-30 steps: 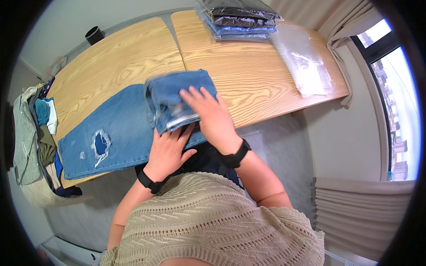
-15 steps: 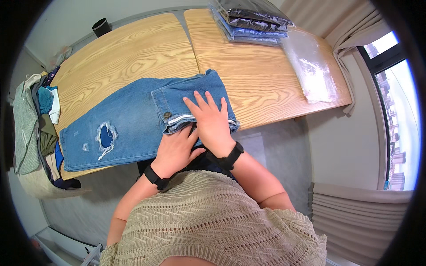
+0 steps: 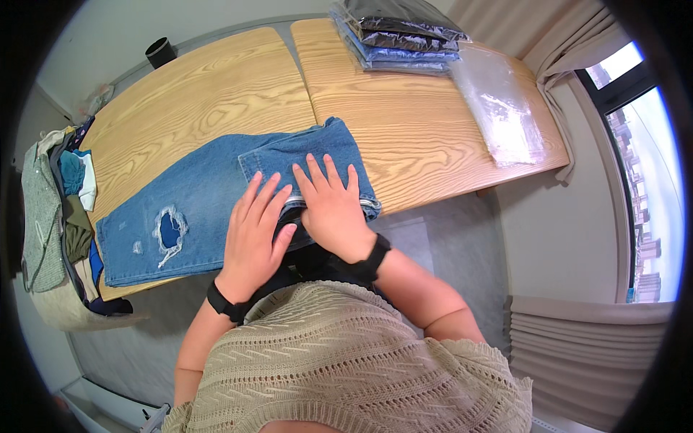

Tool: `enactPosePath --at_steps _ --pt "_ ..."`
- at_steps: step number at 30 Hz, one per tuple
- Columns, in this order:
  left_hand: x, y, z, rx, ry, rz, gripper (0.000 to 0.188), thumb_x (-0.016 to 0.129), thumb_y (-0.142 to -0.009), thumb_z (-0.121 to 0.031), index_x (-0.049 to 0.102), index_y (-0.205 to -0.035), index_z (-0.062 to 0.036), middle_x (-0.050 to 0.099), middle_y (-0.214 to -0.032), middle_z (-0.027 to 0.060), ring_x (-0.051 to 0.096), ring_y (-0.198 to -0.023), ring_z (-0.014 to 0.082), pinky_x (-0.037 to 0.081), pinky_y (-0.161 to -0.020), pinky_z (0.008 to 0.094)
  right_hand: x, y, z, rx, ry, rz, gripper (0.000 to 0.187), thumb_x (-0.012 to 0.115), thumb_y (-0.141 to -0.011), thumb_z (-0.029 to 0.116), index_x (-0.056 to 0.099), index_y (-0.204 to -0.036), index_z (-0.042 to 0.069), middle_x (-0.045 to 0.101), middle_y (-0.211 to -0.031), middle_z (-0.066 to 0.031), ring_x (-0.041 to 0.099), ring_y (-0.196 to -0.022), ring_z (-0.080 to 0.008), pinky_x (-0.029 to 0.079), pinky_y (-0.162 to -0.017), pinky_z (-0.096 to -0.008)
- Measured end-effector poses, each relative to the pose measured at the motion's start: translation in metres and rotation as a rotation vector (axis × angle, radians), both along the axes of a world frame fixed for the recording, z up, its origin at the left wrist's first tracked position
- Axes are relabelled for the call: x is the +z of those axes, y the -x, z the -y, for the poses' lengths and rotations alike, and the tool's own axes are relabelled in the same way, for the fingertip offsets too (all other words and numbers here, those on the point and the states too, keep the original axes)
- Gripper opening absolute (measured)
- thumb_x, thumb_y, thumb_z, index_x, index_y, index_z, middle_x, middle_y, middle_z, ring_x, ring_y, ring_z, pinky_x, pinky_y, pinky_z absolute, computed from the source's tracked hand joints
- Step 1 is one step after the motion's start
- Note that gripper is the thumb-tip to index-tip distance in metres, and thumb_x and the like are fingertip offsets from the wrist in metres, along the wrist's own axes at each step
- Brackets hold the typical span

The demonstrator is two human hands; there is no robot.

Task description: Folding a pair of denim overalls and placing them into a clear plastic bag.

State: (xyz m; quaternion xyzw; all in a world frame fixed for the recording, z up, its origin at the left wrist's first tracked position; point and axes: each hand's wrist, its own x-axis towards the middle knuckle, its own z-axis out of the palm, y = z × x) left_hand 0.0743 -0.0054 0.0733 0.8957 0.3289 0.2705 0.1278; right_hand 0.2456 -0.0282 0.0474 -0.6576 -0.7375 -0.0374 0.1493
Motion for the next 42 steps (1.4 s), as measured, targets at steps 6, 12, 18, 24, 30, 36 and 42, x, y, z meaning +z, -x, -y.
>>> enactPosePath --at_steps 6,12,18,24,30,36,42 --pt "-0.013 0.012 -0.005 -0.002 0.213 -0.141 0.054 0.062 -0.086 -0.023 0.044 -0.134 -0.0060 0.036 -0.143 0.0173 0.029 -0.136 0.0369 0.029 -0.107 0.0473 0.067 -0.071 -0.033 0.398 0.239 -0.108 0.049 0.048 -0.092 0.013 0.039 -0.139 0.012 0.032 -0.147 -0.0166 0.027 -0.137 -0.0359 0.024 -0.108 -0.0540" --pt "-0.010 0.014 -0.005 -0.029 0.223 -0.187 0.074 0.072 -0.077 -0.028 0.037 -0.139 -0.0071 0.027 -0.147 0.0193 0.022 -0.139 0.0366 0.027 -0.108 0.0535 0.031 -0.104 -0.081 0.492 0.315 0.109 0.054 0.051 -0.092 0.015 0.034 -0.143 0.015 0.029 -0.149 -0.0150 0.025 -0.138 -0.0374 0.026 -0.109 -0.0499" --pt "-0.010 0.020 -0.004 -0.078 0.248 -0.297 0.100 0.084 -0.061 -0.021 0.029 -0.144 -0.0140 0.017 -0.151 0.0182 0.017 -0.140 0.0379 0.027 -0.107 0.0567 0.023 -0.107 -0.079 0.484 0.348 0.013 0.060 0.056 -0.090 0.012 0.029 -0.144 0.007 0.029 -0.148 -0.0162 0.028 -0.137 -0.0350 0.030 -0.110 -0.0423" --pt "-0.021 0.022 -0.003 -0.065 0.183 -0.252 0.096 0.082 -0.063 -0.013 0.030 -0.143 -0.0150 0.018 -0.150 0.0178 0.017 -0.140 0.0386 0.029 -0.105 0.0571 0.042 -0.087 -0.015 -0.373 0.511 -0.960 0.055 0.069 -0.083 0.020 0.046 -0.124 -0.008 0.063 -0.106 -0.0147 0.060 -0.096 -0.0177 0.048 -0.083 -0.0274" --pt "-0.021 0.015 -0.004 -0.072 0.183 -0.280 0.094 0.081 -0.066 -0.014 0.028 -0.144 -0.0144 0.017 -0.150 0.0198 0.017 -0.140 0.0397 0.029 -0.105 0.0586 0.005 -0.074 0.022 -0.286 0.280 -1.282 0.040 0.069 -0.078 0.008 0.058 -0.113 -0.008 0.065 -0.100 -0.0113 0.059 -0.092 -0.0154 0.046 -0.083 -0.0270" --pt "-0.021 -0.035 -0.013 -0.173 0.230 -0.200 0.092 0.077 -0.072 -0.019 0.023 -0.146 -0.0111 0.015 -0.150 0.0229 0.016 -0.140 0.0417 0.029 -0.106 0.0573 0.011 -0.122 0.015 -0.399 0.143 -1.485 0.035 0.065 -0.077 0.000 0.058 -0.111 -0.008 0.065 -0.096 -0.0086 0.060 -0.084 -0.0130 0.047 -0.079 -0.0253" --pt "-0.023 -0.077 -0.015 -0.225 0.254 -0.196 0.098 0.078 -0.071 -0.022 0.018 -0.147 -0.0080 0.012 -0.150 0.0258 0.015 -0.140 0.0419 0.029 -0.106 0.0565 0.005 -0.160 0.028 -0.547 0.089 -1.696 0.026 0.064 -0.081 0.002 0.057 -0.105 -0.004 0.063 -0.089 -0.0064 0.061 -0.074 -0.0128 0.050 -0.065 -0.0228"
